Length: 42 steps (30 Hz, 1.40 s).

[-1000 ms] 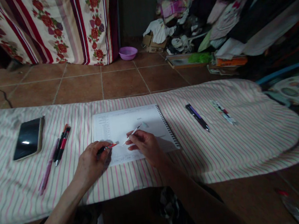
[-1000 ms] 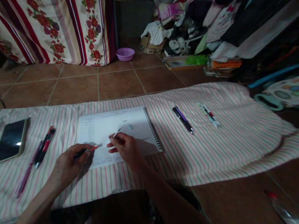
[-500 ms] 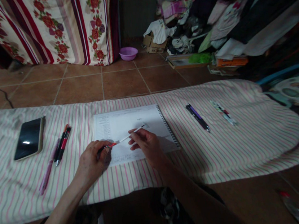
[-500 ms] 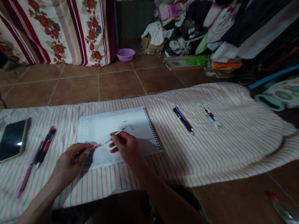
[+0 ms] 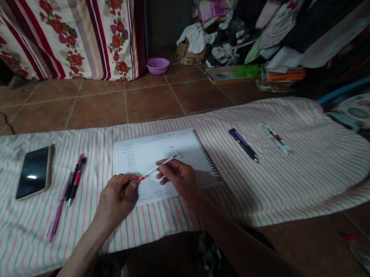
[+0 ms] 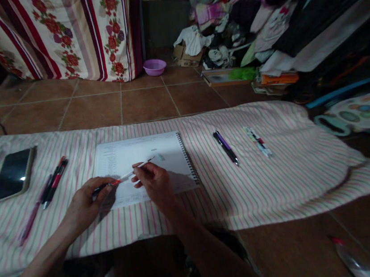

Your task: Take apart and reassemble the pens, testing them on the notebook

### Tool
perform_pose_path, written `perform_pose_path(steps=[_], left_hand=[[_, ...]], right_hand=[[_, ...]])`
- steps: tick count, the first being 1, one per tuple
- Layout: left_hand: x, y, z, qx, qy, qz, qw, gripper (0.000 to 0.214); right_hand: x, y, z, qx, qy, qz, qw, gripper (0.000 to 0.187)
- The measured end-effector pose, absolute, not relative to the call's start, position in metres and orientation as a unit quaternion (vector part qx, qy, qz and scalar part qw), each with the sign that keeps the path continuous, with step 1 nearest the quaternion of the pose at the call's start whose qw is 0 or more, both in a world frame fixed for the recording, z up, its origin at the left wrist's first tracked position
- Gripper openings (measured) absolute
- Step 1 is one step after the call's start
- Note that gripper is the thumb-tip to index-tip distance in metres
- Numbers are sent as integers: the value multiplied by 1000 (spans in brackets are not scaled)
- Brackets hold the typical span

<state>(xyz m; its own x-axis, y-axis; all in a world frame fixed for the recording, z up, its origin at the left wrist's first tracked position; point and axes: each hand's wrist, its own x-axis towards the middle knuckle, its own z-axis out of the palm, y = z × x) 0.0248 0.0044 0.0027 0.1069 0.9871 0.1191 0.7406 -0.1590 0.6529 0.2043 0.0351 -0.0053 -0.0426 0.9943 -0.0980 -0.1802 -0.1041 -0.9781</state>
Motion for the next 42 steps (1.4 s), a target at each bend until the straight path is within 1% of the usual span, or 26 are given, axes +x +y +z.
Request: perform_pose_path(steps=[8, 18, 22, 29, 36, 42], left_hand=[[25, 5, 2, 705, 612, 275, 230, 24], [26, 4, 3, 702, 614, 278, 230, 25], [27, 4, 4, 699, 614, 278, 240, 25], [27, 4, 3, 695, 612, 286, 246, 24], [29, 4, 2, 689, 615, 293, 248, 23], [30, 4, 4, 682, 614, 284, 277, 25]], right_hand=[[204, 35, -4, -467, -434, 579, 509, 20], [205, 35, -5, -477, -442, 581, 489, 22], [204, 35, -6, -476, -438, 582, 493, 22], [203, 34, -5, -468, -451, 596, 471, 26], [200, 34, -5, -467, -456, 602, 461, 20], [200, 34, -7, -461, -473, 603, 447, 17]])
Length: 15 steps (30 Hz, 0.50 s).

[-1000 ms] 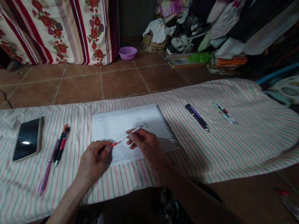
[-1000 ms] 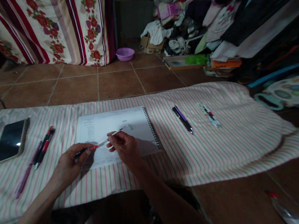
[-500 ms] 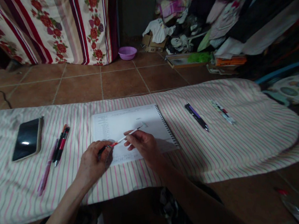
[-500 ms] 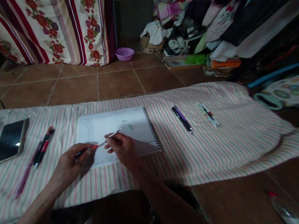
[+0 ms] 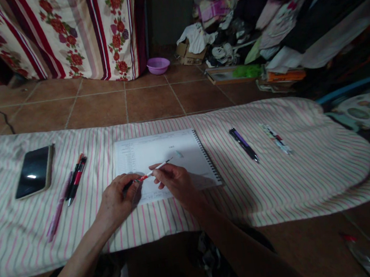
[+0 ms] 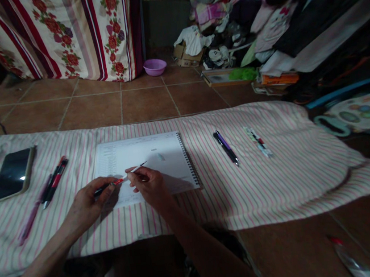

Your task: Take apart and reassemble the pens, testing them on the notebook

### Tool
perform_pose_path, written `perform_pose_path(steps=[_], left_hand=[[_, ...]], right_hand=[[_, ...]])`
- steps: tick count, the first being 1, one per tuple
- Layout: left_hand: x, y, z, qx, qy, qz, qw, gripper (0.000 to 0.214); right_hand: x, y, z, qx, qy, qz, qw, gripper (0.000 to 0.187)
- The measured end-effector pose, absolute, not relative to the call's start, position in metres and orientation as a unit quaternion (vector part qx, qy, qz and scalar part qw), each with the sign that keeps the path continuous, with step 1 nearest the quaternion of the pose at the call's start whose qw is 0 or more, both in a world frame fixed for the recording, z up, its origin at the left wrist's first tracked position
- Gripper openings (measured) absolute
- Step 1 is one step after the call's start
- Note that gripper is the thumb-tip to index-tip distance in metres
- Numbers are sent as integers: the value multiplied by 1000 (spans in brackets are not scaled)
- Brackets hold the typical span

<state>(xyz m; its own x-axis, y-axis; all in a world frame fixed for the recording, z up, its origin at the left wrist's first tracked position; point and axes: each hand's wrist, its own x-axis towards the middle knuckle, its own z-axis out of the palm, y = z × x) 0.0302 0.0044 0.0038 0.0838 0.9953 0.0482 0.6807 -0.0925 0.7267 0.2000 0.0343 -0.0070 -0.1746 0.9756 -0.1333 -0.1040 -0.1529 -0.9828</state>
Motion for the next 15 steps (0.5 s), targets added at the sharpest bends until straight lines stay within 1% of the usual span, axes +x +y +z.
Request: perform_pose_path(steps=[9, 15], left_hand=[[38, 4, 11, 653, 592, 296, 367, 25], [43, 2, 10, 587, 588, 330, 447, 30]], right_hand=[[194, 29, -7, -447, -492, 623, 413, 25], [194, 29, -7, -423, -471, 650, 421, 26]])
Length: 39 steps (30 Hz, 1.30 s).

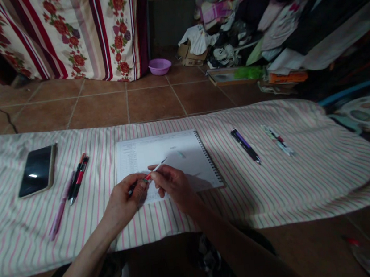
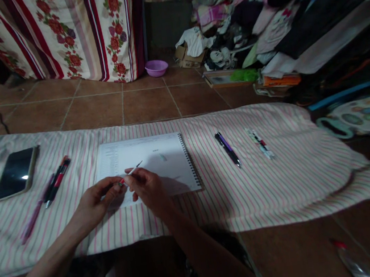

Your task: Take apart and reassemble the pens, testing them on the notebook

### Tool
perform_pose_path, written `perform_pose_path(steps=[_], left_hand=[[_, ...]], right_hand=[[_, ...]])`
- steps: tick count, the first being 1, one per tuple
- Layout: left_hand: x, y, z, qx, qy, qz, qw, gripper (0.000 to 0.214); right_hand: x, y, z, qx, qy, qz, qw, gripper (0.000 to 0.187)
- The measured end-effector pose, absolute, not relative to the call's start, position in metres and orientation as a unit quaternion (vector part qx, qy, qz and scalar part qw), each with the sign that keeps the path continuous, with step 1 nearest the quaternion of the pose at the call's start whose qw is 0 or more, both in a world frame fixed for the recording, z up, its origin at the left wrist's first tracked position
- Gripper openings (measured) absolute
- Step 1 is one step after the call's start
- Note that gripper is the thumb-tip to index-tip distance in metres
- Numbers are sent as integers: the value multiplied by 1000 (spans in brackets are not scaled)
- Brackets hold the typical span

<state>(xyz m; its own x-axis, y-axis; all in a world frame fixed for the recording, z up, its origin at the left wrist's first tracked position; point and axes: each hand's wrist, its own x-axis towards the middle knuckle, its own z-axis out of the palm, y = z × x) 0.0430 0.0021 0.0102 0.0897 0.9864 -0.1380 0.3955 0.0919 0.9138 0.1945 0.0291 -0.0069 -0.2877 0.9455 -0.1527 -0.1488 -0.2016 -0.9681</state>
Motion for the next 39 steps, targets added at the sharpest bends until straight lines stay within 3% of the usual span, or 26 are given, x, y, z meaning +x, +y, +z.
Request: perform_pose_path(steps=[7, 16, 20, 30, 39], left_hand=[[45, 3, 12, 528, 598, 362, 482, 33], [45, 2, 9, 540, 602, 349, 474, 32], [44, 3, 8, 542, 615, 347, 455, 32], [42, 3, 6, 549, 631, 337, 432, 35], [45, 5, 6, 551, 636, 339, 420, 33]], right_hand=[[192, 29, -6, -442, -400, 652, 469, 29], [192, 28, -6, -444, -403, 658, 455, 21], [197, 31, -7, -460, -449, 642, 417, 26], [250, 59, -6, -587, -625, 239, 456, 17], [268, 71, -15, -638, -678, 141, 336, 14]])
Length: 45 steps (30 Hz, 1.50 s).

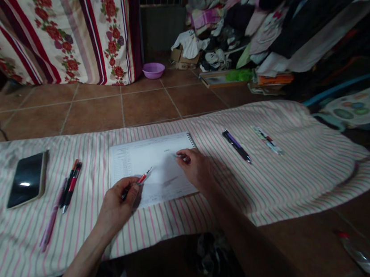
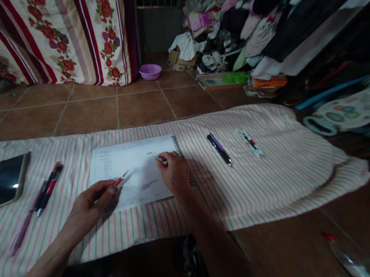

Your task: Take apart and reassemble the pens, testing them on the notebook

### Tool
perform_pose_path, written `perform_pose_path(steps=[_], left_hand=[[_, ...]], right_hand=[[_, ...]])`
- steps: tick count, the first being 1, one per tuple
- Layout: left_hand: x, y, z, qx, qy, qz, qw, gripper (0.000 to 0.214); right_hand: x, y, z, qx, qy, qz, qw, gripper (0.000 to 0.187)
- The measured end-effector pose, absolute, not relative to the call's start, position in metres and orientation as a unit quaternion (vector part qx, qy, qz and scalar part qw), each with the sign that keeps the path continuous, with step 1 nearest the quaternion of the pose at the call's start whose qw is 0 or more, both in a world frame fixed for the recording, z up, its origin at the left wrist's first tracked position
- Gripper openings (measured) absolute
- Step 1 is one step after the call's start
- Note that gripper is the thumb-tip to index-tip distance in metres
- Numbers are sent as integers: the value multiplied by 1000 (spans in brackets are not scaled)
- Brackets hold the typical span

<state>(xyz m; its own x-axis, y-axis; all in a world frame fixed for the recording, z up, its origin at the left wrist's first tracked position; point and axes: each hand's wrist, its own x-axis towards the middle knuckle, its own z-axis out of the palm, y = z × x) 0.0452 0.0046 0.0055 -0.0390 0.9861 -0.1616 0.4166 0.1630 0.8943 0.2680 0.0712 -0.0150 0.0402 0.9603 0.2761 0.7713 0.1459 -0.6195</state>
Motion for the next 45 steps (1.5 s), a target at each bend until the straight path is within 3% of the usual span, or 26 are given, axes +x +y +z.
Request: perform_pose_path(steps=[16, 24, 34, 45], left_hand=[[43, 6, 5, 563, 638, 334, 405, 34], [45, 5, 8, 576, 643, 329, 383, 31], [44, 5, 10, 584, 634, 329, 387, 30], [45, 4, 11, 585, 633, 328, 386, 30]], right_hand=[[259, 72, -20, -659, -692, 110, 276, 18], [257, 86, -24, -633, -688, 96, 341, 22], [250, 102, -23, -641, -679, 117, 338, 21], [237, 98, -22, -654, -698, 77, 282, 15]])
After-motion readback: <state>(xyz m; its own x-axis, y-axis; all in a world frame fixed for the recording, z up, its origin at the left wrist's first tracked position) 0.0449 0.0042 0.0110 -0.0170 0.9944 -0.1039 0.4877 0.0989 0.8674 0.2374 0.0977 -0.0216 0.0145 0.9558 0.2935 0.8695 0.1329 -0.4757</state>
